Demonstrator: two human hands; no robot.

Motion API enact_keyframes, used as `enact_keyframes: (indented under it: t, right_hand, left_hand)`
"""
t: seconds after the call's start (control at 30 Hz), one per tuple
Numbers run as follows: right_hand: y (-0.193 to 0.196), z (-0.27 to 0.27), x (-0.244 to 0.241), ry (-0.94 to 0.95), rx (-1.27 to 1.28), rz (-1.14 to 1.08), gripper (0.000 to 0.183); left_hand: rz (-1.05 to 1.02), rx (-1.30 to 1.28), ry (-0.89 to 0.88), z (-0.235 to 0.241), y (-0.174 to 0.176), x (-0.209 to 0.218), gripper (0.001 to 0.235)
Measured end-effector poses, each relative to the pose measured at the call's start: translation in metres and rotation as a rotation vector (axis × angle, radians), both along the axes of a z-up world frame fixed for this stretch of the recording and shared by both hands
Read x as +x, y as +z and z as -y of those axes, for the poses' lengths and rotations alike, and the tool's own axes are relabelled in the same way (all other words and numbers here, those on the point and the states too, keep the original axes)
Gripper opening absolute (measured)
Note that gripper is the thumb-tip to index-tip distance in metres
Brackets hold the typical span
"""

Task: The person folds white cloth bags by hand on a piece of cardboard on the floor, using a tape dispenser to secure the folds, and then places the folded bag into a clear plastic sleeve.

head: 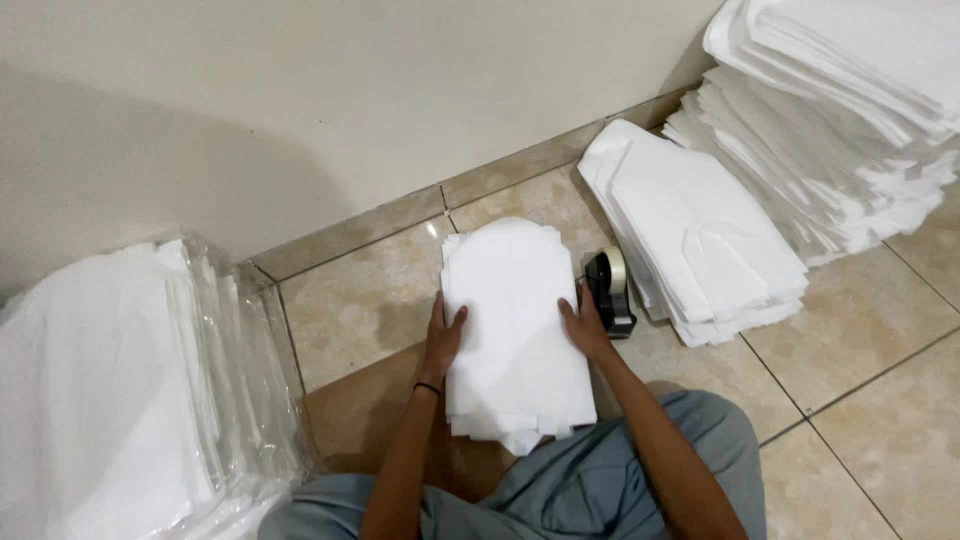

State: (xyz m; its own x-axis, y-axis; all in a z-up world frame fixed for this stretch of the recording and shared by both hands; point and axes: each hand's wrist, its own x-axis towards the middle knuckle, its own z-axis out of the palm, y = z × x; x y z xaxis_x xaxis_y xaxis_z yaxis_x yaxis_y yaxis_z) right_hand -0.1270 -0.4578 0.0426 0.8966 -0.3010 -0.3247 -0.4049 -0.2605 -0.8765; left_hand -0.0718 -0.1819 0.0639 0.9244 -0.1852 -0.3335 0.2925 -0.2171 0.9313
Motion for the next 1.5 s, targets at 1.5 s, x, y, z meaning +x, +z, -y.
enact_keyframes:
  t: [1.5]
  right_hand:
    - [0.012, -0.014, 0.011, -0.145, 0.107, 0.034, 0.077]
  left_hand:
    - [-0.021, -0.041, 0.016, 0.015, 0.028, 0.005, 0.078]
